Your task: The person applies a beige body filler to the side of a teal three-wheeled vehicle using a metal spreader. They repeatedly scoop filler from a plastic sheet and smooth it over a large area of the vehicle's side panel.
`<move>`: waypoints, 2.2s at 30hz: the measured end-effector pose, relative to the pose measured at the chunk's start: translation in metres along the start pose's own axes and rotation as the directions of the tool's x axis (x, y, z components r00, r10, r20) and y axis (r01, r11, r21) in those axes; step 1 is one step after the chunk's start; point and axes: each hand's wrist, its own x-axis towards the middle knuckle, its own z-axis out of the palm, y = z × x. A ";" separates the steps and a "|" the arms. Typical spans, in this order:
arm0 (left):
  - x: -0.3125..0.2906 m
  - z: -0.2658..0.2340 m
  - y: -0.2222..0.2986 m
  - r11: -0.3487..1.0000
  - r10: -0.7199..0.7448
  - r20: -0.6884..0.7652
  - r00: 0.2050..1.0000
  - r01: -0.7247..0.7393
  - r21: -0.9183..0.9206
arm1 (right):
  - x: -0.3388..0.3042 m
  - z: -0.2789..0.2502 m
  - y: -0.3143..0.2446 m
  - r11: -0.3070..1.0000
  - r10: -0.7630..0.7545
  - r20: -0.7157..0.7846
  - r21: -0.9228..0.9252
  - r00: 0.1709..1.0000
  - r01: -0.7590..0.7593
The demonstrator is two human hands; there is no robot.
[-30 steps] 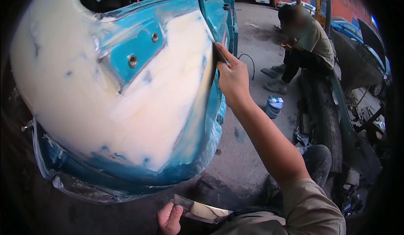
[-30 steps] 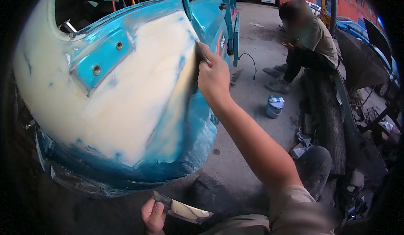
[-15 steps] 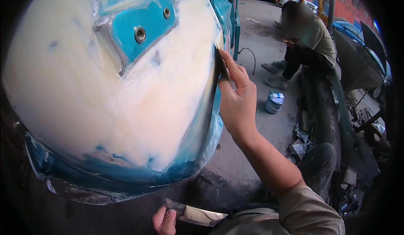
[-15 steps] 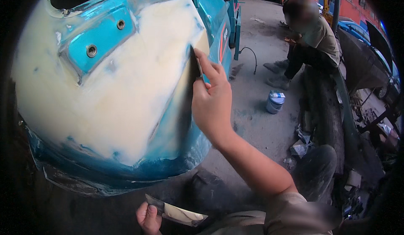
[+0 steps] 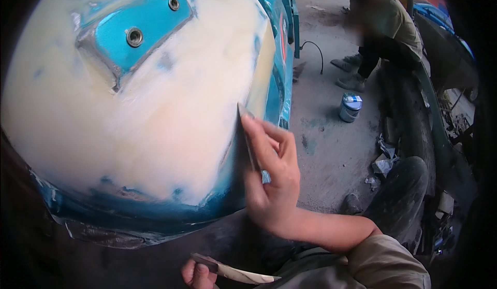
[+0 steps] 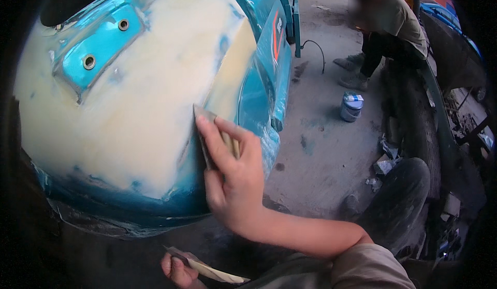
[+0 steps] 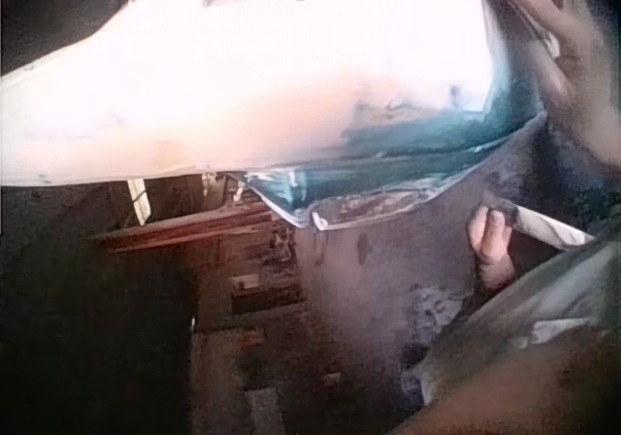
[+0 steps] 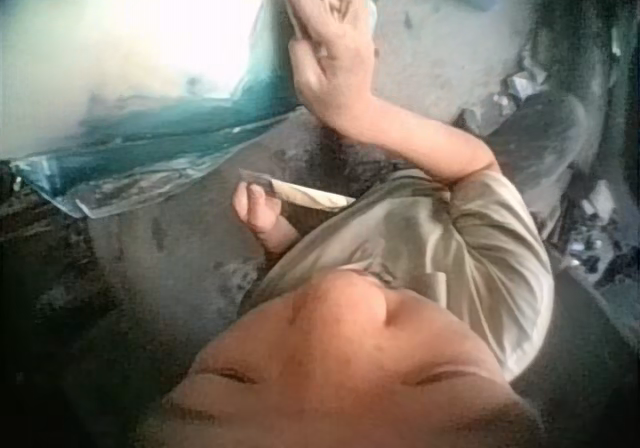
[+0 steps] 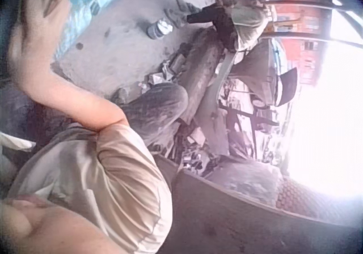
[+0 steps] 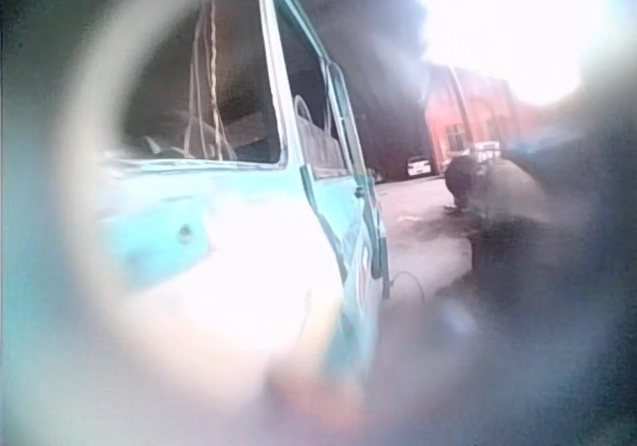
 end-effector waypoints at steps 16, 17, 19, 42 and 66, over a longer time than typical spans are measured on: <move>0.000 0.060 0.022 0.717 0.475 -0.050 0.879 -0.353 0.602 | -0.081 0.022 0.000 0.986 -0.138 -0.003 -0.098 0.990 0.137; 0.002 0.068 0.032 0.775 0.399 -0.035 0.916 -0.316 0.547 | -0.086 0.022 -0.001 0.985 -0.149 0.014 -0.085 0.989 0.150; 0.004 0.092 0.067 0.999 -0.010 0.044 0.999 0.008 0.040 | -0.093 0.020 0.001 0.983 -0.171 0.053 -0.060 0.984 0.174; 0.016 0.109 0.027 0.988 0.145 0.070 0.987 -0.140 -0.062 | 0.001 -0.115 0.058 0.225 0.662 0.335 0.765 0.671 -0.604; 0.016 0.075 0.017 0.975 0.185 0.042 0.982 -0.189 0.119 | -0.015 -0.002 0.108 0.927 -0.367 0.029 0.091 0.930 0.364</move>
